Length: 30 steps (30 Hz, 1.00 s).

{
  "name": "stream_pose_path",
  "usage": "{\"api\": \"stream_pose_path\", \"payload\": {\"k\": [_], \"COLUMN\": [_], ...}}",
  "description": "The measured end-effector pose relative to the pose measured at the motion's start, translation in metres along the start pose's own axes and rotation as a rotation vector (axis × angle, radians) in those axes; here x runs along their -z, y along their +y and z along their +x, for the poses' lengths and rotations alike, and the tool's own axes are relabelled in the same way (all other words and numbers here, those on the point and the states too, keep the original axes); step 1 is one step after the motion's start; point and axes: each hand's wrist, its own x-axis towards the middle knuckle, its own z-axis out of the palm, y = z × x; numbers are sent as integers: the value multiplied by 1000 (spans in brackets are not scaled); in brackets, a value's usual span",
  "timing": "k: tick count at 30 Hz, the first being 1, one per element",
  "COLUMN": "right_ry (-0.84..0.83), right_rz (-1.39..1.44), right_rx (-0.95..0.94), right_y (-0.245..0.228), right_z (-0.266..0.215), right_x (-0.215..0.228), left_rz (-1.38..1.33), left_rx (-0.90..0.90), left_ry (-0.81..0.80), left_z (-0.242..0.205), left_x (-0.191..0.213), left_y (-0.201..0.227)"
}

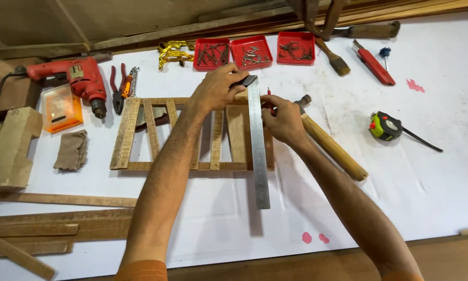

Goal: The person assembles a small wooden lattice frame on a workbench. They position wood strips, measure with a tape measure, mark lines with a pencil using a try square as a guide, and hammer nails into the joints, repositioning the frame between fastening steps.

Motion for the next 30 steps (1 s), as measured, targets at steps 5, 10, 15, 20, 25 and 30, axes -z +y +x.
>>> {"api": "stream_pose_path", "payload": {"k": [5,10,15,20,25,30], "right_ry": [59,54,0,-17,-9,-25], "right_rz": [-224,-353,-457,-500,-560,-534], "right_rx": [201,281,230,215,247,255], "right_y": [13,22,19,45,45,43], "right_z": [14,32,50,59,58,58], "right_x": [-34,-45,-56,-67,-71,-67], "left_rz": [-10,-7,-94,-241,-195,-120], "left_rx": [162,163,189,84,34,133], "left_ry": [-128,-171,-222,-119,-17,-190], "left_z": [-11,-6,-7,-18,-37,-54], "left_x": [-15,-21,-35,-49,-35,-10], "left_y": [-41,-50,-64,-88,-85,-82]}}
